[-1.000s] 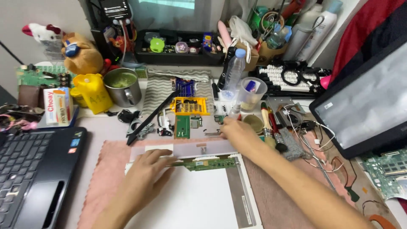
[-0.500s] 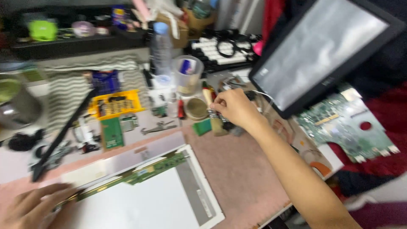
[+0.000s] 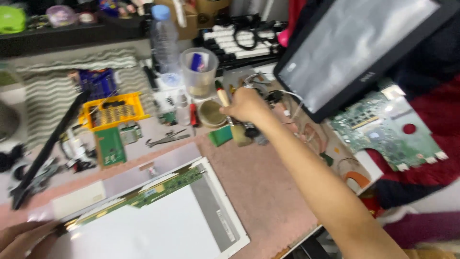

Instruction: The person uses a small metal tool to carefully pry and separate a green circuit board from the edge of a white display panel. They then use a brush to sweep dust off the panel's surface.

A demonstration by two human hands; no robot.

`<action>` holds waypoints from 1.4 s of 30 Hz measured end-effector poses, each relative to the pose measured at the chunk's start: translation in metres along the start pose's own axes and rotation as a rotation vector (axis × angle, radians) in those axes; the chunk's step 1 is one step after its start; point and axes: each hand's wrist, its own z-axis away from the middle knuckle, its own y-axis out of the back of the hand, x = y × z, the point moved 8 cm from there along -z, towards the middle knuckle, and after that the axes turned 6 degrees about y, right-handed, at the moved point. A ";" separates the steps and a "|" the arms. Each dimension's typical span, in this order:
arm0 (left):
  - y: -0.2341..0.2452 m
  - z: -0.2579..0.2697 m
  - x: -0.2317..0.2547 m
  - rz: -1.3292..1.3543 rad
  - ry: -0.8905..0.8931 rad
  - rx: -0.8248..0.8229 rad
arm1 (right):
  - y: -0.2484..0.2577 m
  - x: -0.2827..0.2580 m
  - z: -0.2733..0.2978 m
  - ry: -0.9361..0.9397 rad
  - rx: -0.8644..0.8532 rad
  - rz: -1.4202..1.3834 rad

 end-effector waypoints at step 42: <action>0.048 -0.033 0.363 0.065 -0.137 -0.241 | -0.037 -0.114 0.185 0.819 -0.119 -0.189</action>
